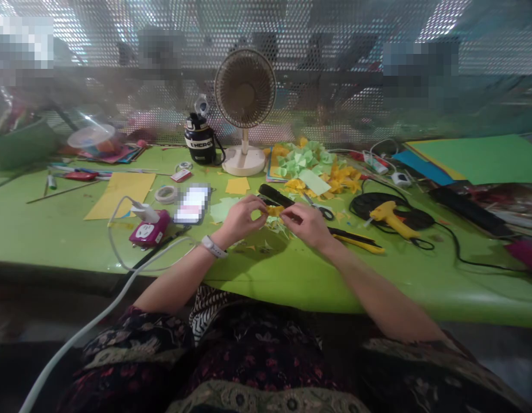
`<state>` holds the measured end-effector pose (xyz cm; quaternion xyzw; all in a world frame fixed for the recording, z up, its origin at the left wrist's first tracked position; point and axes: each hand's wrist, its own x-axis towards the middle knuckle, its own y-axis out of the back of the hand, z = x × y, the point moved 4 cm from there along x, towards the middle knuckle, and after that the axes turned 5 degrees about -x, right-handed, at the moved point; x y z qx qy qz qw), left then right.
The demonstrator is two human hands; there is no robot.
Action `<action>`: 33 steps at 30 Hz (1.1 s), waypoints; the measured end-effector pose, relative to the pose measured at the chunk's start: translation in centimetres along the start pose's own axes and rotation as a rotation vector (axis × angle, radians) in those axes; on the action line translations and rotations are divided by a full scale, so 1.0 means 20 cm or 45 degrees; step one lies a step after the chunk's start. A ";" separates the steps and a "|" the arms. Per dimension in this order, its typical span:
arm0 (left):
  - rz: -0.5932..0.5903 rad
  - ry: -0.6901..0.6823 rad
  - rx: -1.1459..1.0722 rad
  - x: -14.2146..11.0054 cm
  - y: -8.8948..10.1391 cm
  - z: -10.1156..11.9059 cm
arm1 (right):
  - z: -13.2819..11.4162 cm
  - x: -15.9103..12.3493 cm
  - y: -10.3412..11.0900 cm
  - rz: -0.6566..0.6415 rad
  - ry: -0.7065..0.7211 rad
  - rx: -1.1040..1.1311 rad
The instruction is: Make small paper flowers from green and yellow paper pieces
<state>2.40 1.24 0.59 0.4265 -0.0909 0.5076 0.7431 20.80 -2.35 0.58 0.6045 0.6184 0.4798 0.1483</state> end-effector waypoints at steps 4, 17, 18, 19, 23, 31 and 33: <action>0.062 0.013 -0.059 0.00 0.01 0.00 | 0.00 0.00 0.01 0.023 -0.073 0.130; -0.019 0.089 -0.298 0.01 -0.01 -0.08 | 0.04 0.00 0.02 0.072 -0.303 0.494; -0.024 0.108 -0.295 0.01 -0.01 -0.09 | 0.04 0.00 0.02 0.062 -0.308 0.501; -0.029 0.121 -0.287 0.01 -0.01 -0.09 | 0.04 0.00 0.01 0.059 -0.311 0.506; -0.057 0.103 -0.246 0.01 -0.02 -0.11 | 0.05 0.01 0.00 0.074 -0.277 0.472; 0.064 0.284 0.075 0.02 0.04 -0.22 | 0.07 0.02 0.05 -0.273 -0.232 -0.034; 0.047 0.350 0.114 0.02 0.04 -0.25 | 0.07 0.02 0.06 -0.387 -0.208 -0.177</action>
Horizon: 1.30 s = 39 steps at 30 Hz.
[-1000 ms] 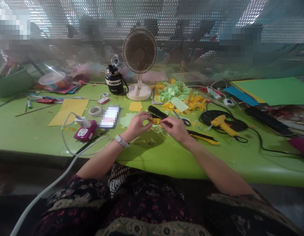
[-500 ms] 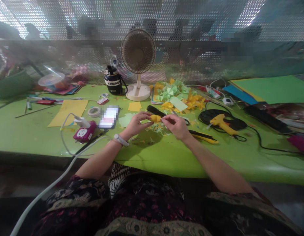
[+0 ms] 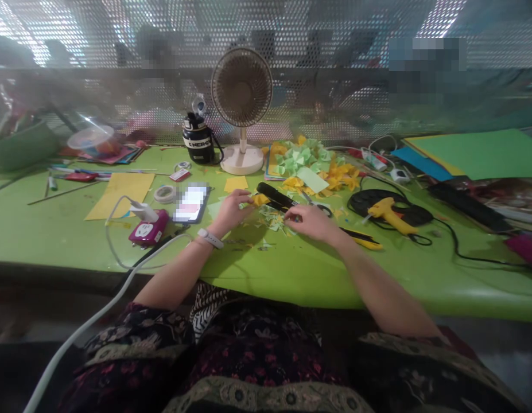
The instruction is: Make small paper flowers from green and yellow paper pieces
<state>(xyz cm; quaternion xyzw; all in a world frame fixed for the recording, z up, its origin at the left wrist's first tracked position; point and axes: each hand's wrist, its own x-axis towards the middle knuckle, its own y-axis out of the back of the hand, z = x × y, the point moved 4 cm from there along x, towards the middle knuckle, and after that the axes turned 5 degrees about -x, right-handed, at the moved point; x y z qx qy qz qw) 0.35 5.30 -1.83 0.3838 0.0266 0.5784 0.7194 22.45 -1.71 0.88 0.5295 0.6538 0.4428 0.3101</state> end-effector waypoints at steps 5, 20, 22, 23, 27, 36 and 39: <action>-0.090 0.105 0.065 0.01 -0.01 -0.06 | 0.00 0.01 -0.05 -0.117 -0.024 -0.174; 0.210 -0.108 0.018 -0.02 0.03 0.03 | 0.00 0.00 0.00 0.015 -0.043 -0.114; 0.162 -0.210 -0.054 -0.04 0.01 0.08 | 0.00 0.00 0.00 0.052 -0.031 -0.097; 0.105 -0.255 -0.099 -0.05 0.00 0.11 | -0.01 0.00 0.00 0.077 -0.019 -0.077; -0.143 -0.318 -0.272 -0.10 -0.08 0.22 | -0.02 0.00 -0.02 0.212 0.053 0.086; -0.172 -0.206 -0.426 -0.11 -0.13 0.19 | -0.08 -0.01 -0.08 0.206 0.028 0.483; -0.147 -0.194 -0.452 -0.11 -0.12 0.18 | -0.09 -0.01 -0.09 0.155 -0.013 0.562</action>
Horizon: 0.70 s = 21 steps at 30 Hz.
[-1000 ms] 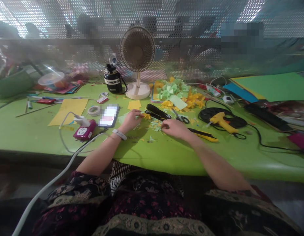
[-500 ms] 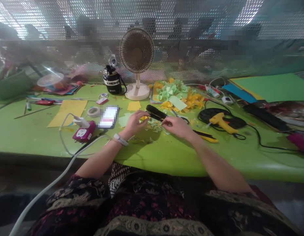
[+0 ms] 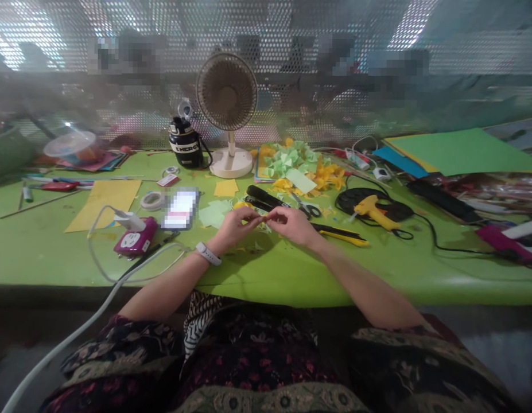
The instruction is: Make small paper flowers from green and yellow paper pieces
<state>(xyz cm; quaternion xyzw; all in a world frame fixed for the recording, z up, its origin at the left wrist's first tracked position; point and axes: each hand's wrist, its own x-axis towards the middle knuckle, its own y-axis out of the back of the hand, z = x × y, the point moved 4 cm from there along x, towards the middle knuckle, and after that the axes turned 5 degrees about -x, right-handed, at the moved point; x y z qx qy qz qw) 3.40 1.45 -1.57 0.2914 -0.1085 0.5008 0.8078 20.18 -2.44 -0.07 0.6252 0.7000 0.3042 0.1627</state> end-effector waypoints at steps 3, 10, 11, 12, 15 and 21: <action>0.030 0.041 -0.008 0.00 0.01 0.01 | 0.01 0.00 0.01 0.018 -0.041 0.060; 0.036 0.154 -0.158 0.00 0.01 0.01 | 0.02 0.00 0.00 -0.116 -0.077 0.109; 0.040 0.174 -0.182 0.00 0.01 0.00 | 0.02 0.00 -0.01 -0.118 -0.066 0.115; 0.048 0.201 -0.208 0.00 0.01 0.00 | 0.02 0.00 -0.01 -0.122 -0.052 0.130; 0.085 0.296 -0.308 0.00 0.01 -0.01 | 0.01 0.01 -0.03 -0.161 -0.022 0.205; 0.107 0.404 -0.507 0.00 0.00 -0.03 | 0.01 0.00 -0.07 -0.228 -0.096 0.379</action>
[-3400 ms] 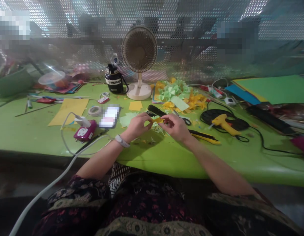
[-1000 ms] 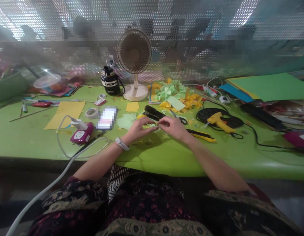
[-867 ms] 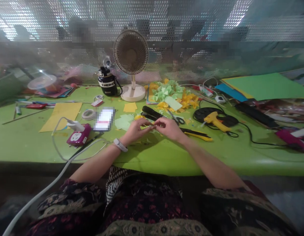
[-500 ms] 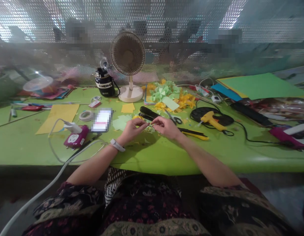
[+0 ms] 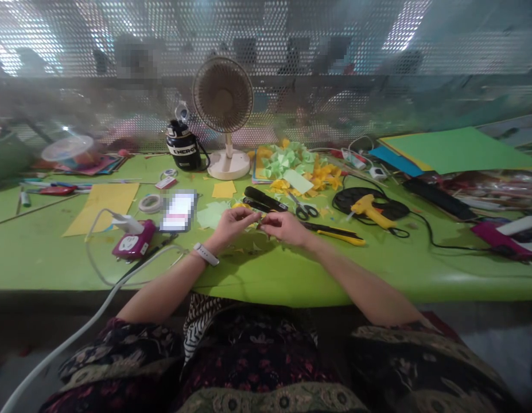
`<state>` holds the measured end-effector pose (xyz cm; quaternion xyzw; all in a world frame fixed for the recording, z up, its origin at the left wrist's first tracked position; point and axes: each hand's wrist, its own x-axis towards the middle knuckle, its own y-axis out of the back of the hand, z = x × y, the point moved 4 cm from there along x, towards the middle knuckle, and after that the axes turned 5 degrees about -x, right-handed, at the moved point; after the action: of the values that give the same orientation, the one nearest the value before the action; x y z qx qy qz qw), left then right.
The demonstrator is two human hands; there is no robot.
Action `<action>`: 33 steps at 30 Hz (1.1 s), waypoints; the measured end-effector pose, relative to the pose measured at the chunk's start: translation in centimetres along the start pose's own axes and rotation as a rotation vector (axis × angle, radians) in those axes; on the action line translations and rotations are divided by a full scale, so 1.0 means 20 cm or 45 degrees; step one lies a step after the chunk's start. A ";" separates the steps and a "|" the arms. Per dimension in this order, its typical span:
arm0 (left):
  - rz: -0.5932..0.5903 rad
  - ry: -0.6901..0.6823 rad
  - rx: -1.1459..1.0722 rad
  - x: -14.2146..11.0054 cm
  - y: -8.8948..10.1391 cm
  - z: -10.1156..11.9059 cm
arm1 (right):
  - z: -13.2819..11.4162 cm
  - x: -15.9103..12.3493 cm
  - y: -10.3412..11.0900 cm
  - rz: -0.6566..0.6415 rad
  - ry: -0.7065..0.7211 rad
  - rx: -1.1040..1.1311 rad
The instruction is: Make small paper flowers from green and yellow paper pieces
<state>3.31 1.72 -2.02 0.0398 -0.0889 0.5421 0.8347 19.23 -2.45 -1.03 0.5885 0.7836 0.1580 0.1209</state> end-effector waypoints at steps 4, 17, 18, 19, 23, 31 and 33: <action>-0.033 0.042 -0.041 0.00 -0.01 -0.01 | 0.01 0.00 0.01 0.052 -0.039 0.090; -0.013 0.032 -0.113 0.01 0.00 -0.04 | 0.02 0.01 0.02 0.033 -0.055 0.046; -0.012 0.033 -0.123 0.01 0.00 -0.05 | 0.02 0.01 0.04 0.057 -0.052 0.054; -0.014 0.034 -0.130 0.01 0.00 -0.06 | 0.02 0.01 0.05 0.080 -0.049 0.059; -0.060 0.077 -0.132 0.01 0.00 -0.08 | 0.00 0.01 0.08 0.134 -0.033 0.044; -0.150 0.239 -0.191 0.00 -0.03 -0.07 | -0.02 0.00 0.12 0.218 -0.045 0.030; -0.155 0.242 -0.186 0.00 -0.03 -0.07 | -0.02 0.00 0.13 0.223 -0.039 0.032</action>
<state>3.94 1.72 -3.40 -0.0673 -0.0462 0.4839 0.8713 21.31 -1.78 0.34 0.6588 0.7290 0.1489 0.1112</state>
